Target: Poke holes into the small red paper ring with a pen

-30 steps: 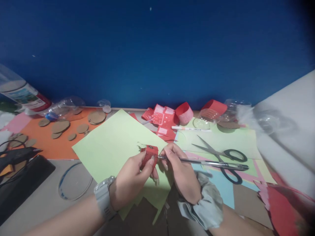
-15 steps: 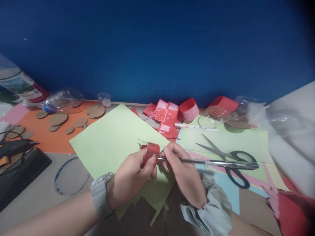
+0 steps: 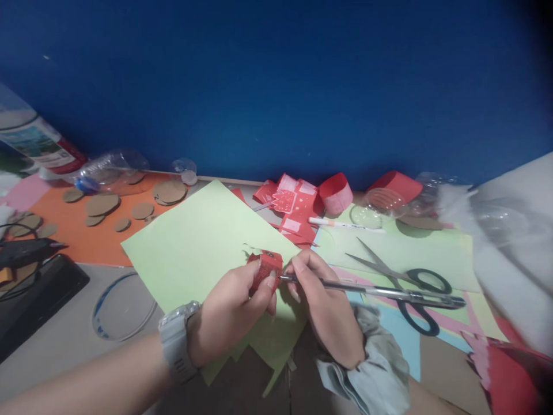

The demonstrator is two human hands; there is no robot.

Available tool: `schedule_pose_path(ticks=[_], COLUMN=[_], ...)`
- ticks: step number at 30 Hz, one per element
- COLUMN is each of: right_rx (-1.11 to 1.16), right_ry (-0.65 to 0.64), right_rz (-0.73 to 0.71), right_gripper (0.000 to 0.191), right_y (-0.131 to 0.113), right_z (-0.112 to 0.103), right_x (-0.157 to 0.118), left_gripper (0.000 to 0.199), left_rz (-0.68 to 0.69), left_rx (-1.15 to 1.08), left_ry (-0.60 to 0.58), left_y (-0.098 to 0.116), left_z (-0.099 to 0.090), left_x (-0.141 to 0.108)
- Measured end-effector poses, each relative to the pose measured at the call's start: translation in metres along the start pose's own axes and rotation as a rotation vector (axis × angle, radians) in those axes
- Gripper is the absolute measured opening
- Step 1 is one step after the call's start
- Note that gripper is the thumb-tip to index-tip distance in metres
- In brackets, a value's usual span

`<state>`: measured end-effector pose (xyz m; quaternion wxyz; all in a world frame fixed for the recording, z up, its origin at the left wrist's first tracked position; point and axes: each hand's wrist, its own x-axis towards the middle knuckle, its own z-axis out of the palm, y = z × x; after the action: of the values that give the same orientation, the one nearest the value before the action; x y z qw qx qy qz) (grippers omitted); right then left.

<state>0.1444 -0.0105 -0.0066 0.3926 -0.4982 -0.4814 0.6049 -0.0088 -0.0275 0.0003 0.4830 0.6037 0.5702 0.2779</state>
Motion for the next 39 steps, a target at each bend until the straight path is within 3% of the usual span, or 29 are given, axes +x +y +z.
schedule_pose_path(ticks=[11, 15, 26, 39], right_rx=[-0.030, 0.009, 0.076, -0.010], right_ry=[-0.050, -0.006, -0.057, -0.059], right_rz=[0.013, 0.013, 0.115, 0.065], right_gripper=[0.030, 0.030, 0.031, 0.036], right_y=[-0.0023, -0.0041, -0.0022, -0.0014], right_z=[-0.0004, 0.0003, -0.0017, -0.0033], right_x=[0.0019, 0.0021, -0.0004, 0.0028], left_gripper=[0.036, 0.038, 0.034, 0.032], left_rz=[0.050, 0.082, 0.141, 0.135], left_rx=[0.020, 0.027, 0.031, -0.005], left_ry=[-0.015, -0.003, -0.001, -0.002], left_y=[0.0018, 0.0010, 0.0029, 0.0012], left_z=[-0.0013, -0.0022, -0.0018, -0.0012], left_x=[-0.0011, -0.0015, -0.0022, -0.0009])
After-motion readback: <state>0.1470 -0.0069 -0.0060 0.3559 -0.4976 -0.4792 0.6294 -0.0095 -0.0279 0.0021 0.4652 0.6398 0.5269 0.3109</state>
